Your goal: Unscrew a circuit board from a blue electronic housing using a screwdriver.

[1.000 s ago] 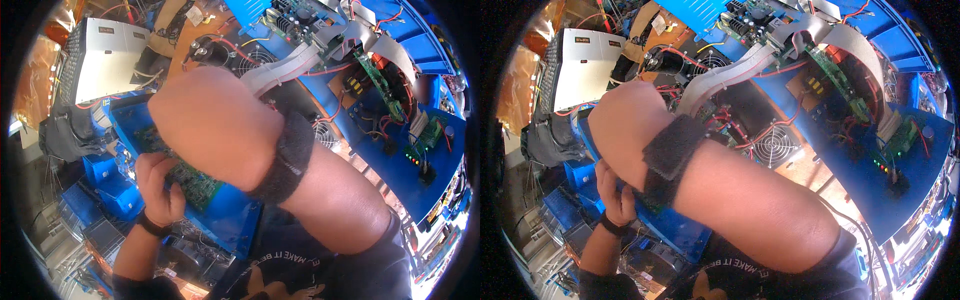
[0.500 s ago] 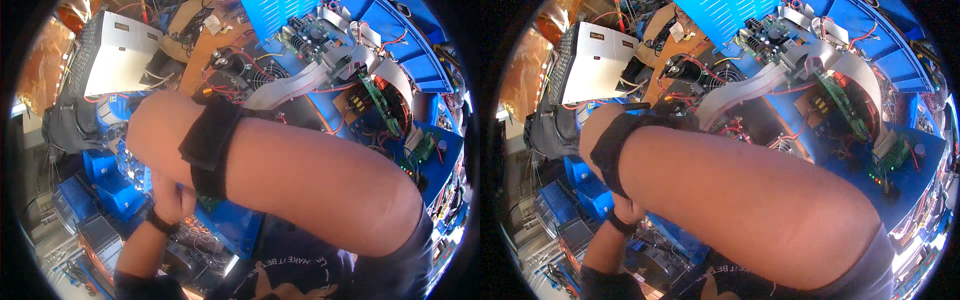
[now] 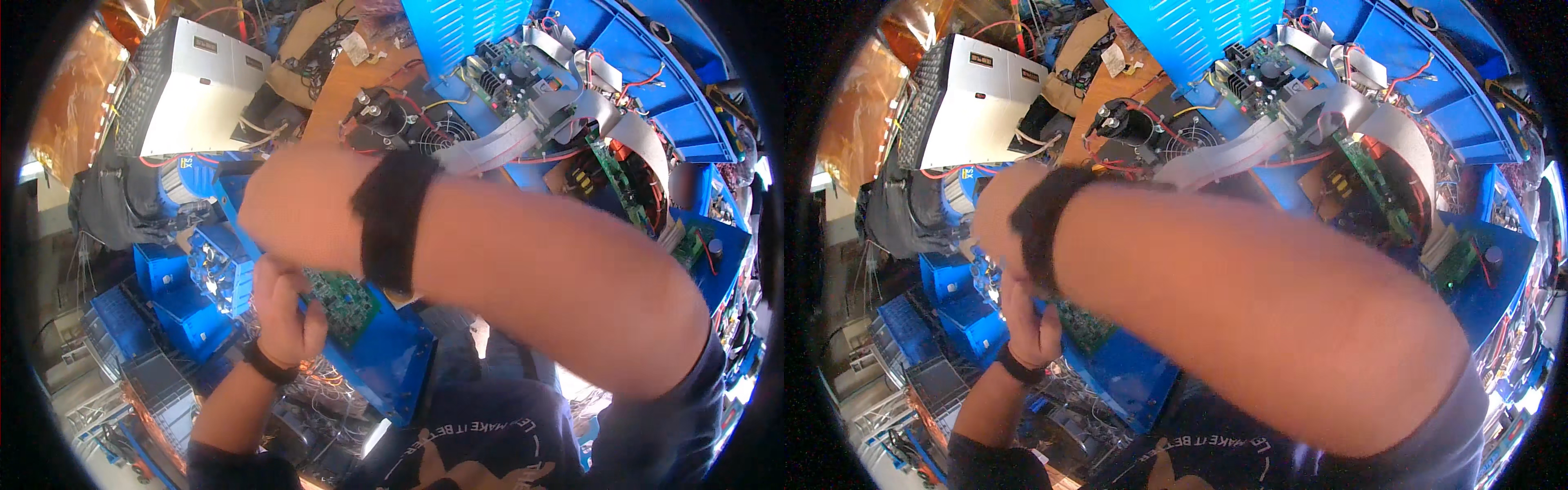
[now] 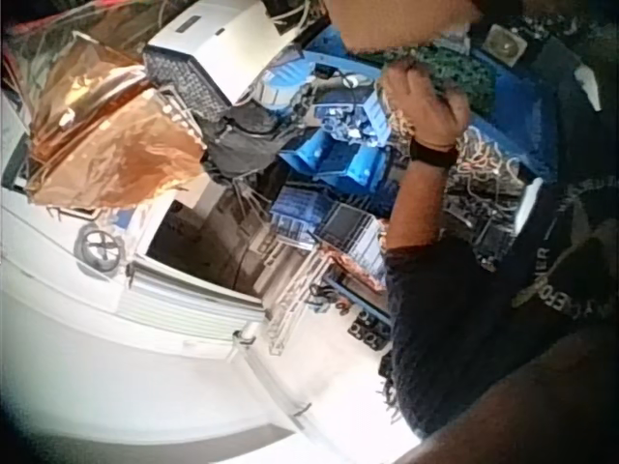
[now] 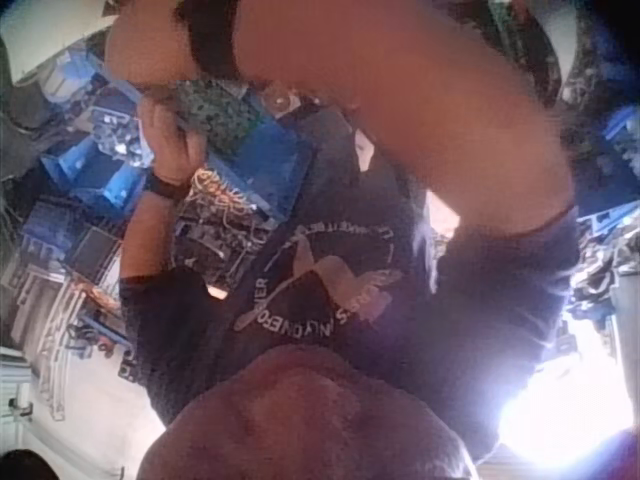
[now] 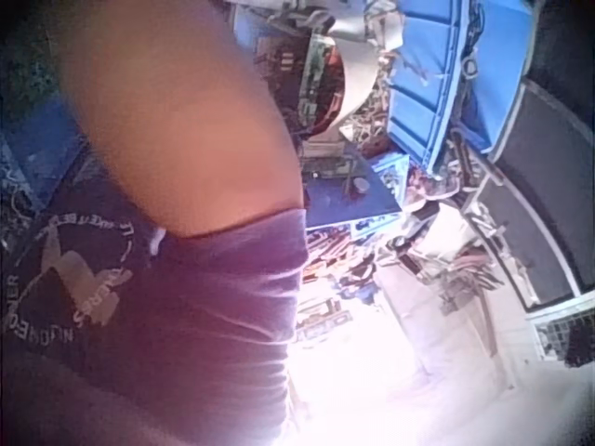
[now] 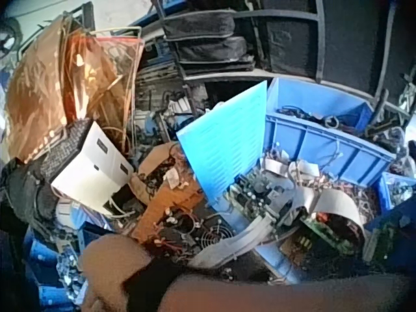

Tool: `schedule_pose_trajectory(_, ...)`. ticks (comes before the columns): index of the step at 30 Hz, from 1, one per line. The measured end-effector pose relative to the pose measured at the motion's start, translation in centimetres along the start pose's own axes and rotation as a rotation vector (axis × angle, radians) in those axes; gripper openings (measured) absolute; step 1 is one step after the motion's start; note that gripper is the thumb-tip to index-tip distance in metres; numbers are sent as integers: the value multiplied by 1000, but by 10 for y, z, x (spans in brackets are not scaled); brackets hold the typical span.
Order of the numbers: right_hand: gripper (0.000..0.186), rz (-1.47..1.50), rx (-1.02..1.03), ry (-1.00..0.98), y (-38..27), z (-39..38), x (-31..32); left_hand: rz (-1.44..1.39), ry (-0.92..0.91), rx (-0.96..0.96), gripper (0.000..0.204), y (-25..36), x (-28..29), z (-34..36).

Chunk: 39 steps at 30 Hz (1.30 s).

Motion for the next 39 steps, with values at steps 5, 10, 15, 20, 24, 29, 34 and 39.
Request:
schedule_pose_trajectory(5, 14, 47, 50, 161, -40, -6, 7, 44, -25, -57, 17, -3, -8, -8)
schedule_pose_trajectory(10, 20, 56, 8, 144, -61, -8, -5, 65, 67, -12, 18, -1, 2, -16)
schedule_pose_trajectory(15, 18, 148, -194, 226, -61, -10, -11, 71, 142, 8, 18, -2, 4, -20)
schedule_pose_trajectory(20, 18, 149, -191, 105, 3, -3, -7, 42, 217, 26, 19, -9, 1, -18)
schedule_pose_trajectory(24, 24, 303, -188, 67, 3, -9, -1, 76, 272, 84, 24, -9, 8, -30)
schedule_pose_trajectory(29, 26, 489, -196, 166, -41, 4, -15, -46, 249, 135, 39, -28, -5, -52)
schedule_pose_trajectory(34, 23, 388, -137, 333, -59, 10, -10, -330, 362, 268, 44, -47, -15, -67)
schedule_pose_trajectory(39, 27, 239, -50, 106, -66, 16, -6, -465, 420, 333, 43, -54, -20, -70)
Point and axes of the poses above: each hand's wrist, its own z-axis towards the middle knuckle, its own x-axis out of the back of the hand, y = z × x, the point moved 8 cm from there along z, towards the middle knuckle, and after that the axes turned 8 degrees about -z, right-handed, at the moved point
